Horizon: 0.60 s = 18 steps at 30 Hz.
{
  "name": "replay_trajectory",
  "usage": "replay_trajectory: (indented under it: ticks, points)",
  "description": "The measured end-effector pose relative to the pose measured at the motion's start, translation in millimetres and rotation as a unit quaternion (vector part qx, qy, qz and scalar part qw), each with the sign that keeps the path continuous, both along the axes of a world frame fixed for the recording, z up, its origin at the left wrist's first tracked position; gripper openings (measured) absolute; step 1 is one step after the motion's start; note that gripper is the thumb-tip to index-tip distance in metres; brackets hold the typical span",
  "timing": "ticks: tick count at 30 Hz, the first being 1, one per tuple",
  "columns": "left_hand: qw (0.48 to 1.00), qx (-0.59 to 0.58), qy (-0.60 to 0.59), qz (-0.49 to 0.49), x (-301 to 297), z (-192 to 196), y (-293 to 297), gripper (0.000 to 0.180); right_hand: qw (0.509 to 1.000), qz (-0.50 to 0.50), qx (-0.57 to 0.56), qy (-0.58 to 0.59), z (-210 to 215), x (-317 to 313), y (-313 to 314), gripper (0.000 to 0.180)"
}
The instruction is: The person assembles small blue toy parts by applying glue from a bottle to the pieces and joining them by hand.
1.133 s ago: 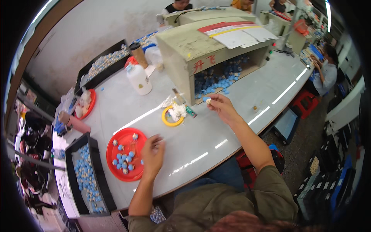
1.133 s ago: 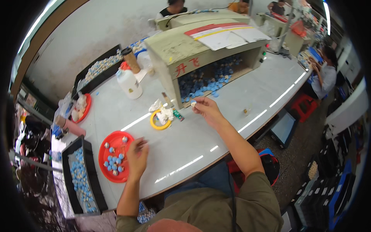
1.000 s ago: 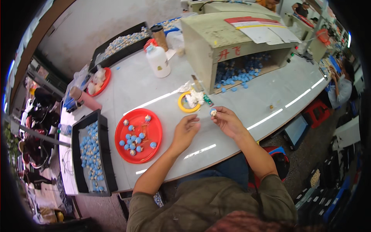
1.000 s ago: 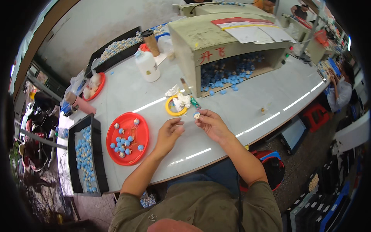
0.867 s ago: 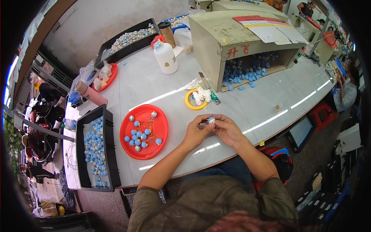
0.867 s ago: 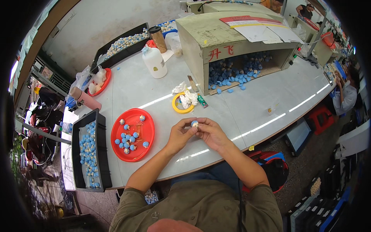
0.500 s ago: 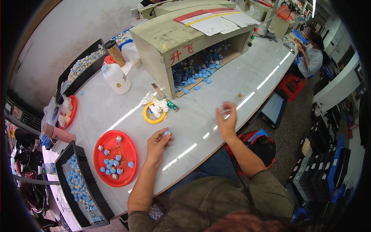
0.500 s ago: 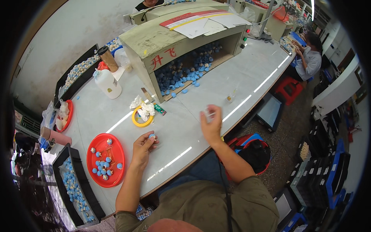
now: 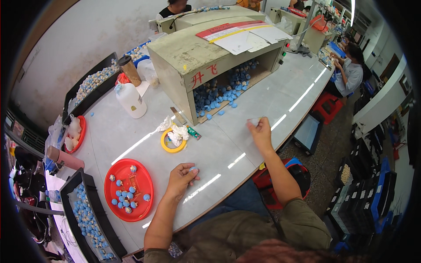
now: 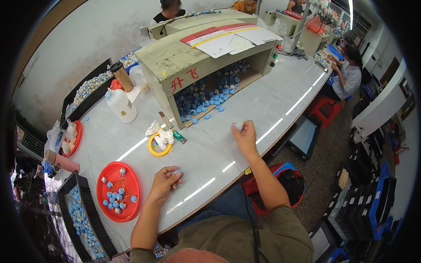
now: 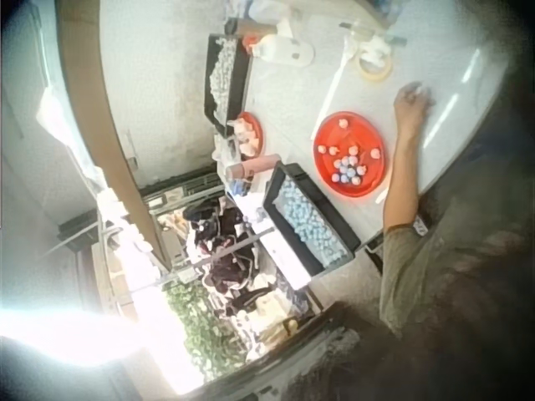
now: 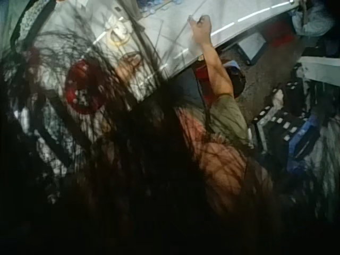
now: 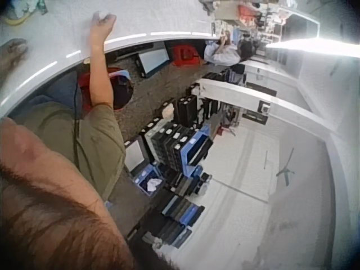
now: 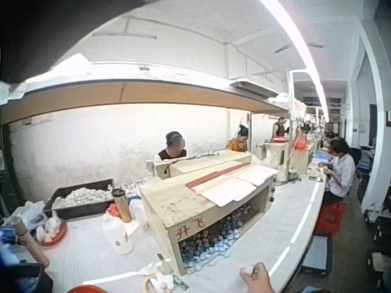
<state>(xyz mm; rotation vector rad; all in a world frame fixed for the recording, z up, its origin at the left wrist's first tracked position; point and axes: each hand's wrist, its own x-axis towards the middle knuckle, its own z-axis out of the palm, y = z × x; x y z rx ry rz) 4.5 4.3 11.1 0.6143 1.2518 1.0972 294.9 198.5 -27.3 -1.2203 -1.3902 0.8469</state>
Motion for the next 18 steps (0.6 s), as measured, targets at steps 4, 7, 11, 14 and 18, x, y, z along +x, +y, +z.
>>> replay_trajectory:
  ticks: [4,7,11,14,18]
  points:
    - [1.0,0.003,0.009,0.018,-1,-4,1,0.037,0.958,0.211,-0.065,0.182,27,-65,-58,0.028]
    - [0.998,-0.012,-0.056,0.019,1,4,8,0.036,0.949,0.285,-0.103,0.084,33,-79,-78,0.036]
    - [0.999,0.002,-0.044,0.012,-5,-3,7,0.034,0.946,0.306,-0.043,0.1,39,-97,-103,0.031]
    - [0.999,0.007,-0.052,0.015,-11,-9,5,0.035,0.934,0.355,0.004,0.045,32,-96,-107,0.028]
    - [0.998,0.021,-0.05,-0.008,-11,-6,3,0.028,0.927,0.374,0.012,0.035,34,-97,-112,0.021]
